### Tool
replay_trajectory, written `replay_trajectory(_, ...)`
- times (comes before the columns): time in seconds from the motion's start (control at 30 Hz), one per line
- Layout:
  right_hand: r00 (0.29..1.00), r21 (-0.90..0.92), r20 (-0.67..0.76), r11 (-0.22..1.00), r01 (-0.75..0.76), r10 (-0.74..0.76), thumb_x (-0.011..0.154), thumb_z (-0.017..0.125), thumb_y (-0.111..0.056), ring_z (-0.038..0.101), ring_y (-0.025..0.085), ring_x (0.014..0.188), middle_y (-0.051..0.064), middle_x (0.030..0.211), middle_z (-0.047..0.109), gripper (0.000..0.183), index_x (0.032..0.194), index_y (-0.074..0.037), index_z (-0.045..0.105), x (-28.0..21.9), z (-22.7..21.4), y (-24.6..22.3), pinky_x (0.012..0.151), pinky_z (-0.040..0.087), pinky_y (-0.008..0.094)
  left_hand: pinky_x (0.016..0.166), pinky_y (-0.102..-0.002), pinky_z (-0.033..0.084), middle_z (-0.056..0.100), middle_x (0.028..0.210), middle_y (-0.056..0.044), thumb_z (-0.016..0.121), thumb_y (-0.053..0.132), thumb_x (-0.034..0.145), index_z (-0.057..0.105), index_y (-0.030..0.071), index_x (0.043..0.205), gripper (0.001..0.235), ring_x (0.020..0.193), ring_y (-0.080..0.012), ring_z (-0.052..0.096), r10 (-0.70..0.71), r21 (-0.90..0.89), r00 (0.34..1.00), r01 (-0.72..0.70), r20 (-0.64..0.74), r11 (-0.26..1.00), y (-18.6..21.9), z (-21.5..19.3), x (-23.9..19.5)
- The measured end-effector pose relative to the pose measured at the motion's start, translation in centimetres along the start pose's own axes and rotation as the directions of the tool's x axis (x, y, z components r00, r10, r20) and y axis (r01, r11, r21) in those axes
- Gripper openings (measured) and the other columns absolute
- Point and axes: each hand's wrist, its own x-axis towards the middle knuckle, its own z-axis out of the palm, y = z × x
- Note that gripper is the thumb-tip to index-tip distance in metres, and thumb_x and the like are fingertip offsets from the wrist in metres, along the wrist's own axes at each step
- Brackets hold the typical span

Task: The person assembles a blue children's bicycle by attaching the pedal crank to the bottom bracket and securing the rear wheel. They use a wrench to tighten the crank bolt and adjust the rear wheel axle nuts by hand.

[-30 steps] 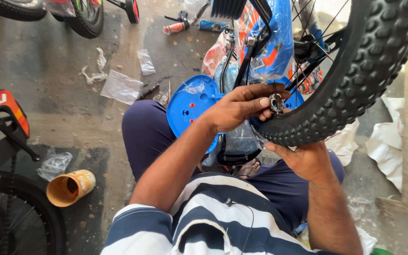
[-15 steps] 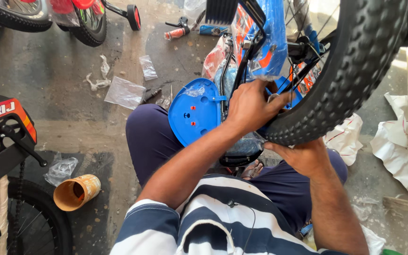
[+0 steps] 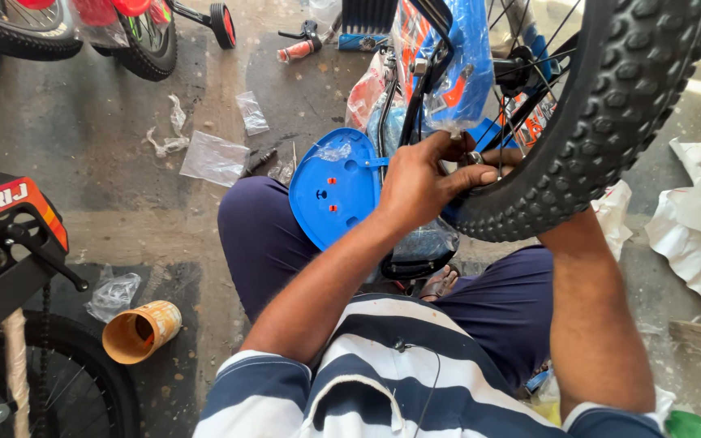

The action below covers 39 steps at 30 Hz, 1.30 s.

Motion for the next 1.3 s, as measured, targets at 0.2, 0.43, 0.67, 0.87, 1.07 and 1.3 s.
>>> replay_trajectory(0.2, 0.991, -0.089, 0.124, 0.996, -0.032, 0.043, 0.094, 0.076, -0.011, 0.067, 0.018, 0.115, 0.01, 0.125, 0.069, 0.044, 0.134, 0.001, 0.062, 2.5, 0.1, -0.6, 0.101, 0.054, 0.032, 0.083, -0.036, 0.055, 0.073, 0.107, -0.013, 0.075, 0.042, 0.091, 0.07, 0.005, 0.123, 0.048, 0.094, -0.0274, 0.073, 0.208, 0.247, 0.978, -0.198, -0.017, 0.948, 0.9, -2.3, -4.5)
replay_trajectory(0.43, 1.0, -0.174, -0.013, 0.985, 0.001, -0.003, 0.098, 0.074, -0.011, 0.067, 0.017, 0.115, 0.011, 0.124, 0.069, 0.041, 0.135, 0.001, 0.062, 2.7, 1.4, -0.2, 0.102, 0.054, 0.03, 0.109, -0.043, 0.052, 0.058, 0.142, -0.017, 0.079, 0.044, 0.088, 0.055, -0.001, 0.138, 0.071, 0.129, -0.0352, 0.062, 0.552, 0.426, 0.829, -0.532, 0.088, 0.732, -1.4, -2.5, -6.2)
replay_trajectory(0.67, 0.97, -0.087, -0.22, 0.993, 0.083, -0.101, 0.101, 0.073, -0.011, 0.067, 0.015, 0.115, 0.011, 0.124, 0.069, 0.039, 0.136, 0.002, 0.062, 1.2, 0.4, 0.5, 0.103, 0.054, 0.029, 0.105, -0.042, 0.054, 0.06, 0.138, -0.017, 0.083, 0.038, 0.085, 0.058, -0.001, 0.136, 0.069, 0.124, -0.0343, 0.064, 0.565, 0.368, 0.825, -0.521, -0.015, 0.77, -0.6, -1.0, -6.8)
replay_trajectory(0.87, 0.987, -0.111, -0.164, 0.994, -0.021, 0.003, 0.104, 0.072, -0.011, 0.067, 0.014, 0.116, 0.011, 0.124, 0.069, 0.036, 0.137, 0.002, 0.062, 1.9, -0.3, 2.2, 0.104, 0.054, 0.027, 0.1, -0.04, 0.058, 0.064, 0.133, -0.013, 0.086, 0.028, 0.087, 0.061, 0.002, 0.134, 0.059, 0.117, -0.0322, 0.068, 0.581, 0.326, 0.81, -0.531, -0.074, 0.782, -0.9, -0.5, -7.7)
replay_trajectory(1.07, 0.979, -0.213, -0.192, 0.971, -0.11, 0.068, 0.103, 0.073, -0.01, 0.069, 0.015, 0.103, 0.012, 0.117, 0.072, 0.031, 0.132, 0.001, 0.067, 2.8, 0.1, 3.9, 0.093, 0.056, 0.028, 0.096, -0.04, 0.058, 0.064, 0.131, -0.014, 0.085, 0.028, 0.089, 0.059, 0.001, 0.133, 0.058, 0.114, -0.0323, 0.069, 0.592, 0.31, 0.8, -0.542, -0.094, 0.781, -1.4, -0.6, -7.7)
replay_trajectory(1.3, 0.975, -0.344, -0.203, 0.925, -0.162, 0.095, 0.101, 0.074, -0.011, 0.069, 0.011, 0.1, 0.007, 0.11, 0.075, 0.025, 0.124, 0.001, 0.073, 4.0, 1.6, 1.6, 0.088, 0.055, 0.025, 0.096, -0.04, 0.059, 0.065, 0.13, -0.013, 0.085, 0.029, 0.088, 0.061, 0.002, 0.132, 0.056, 0.114, -0.0307, 0.069, 0.571, 0.287, 0.815, -0.527, -0.095, 0.8, -1.3, -0.5, -7.9)
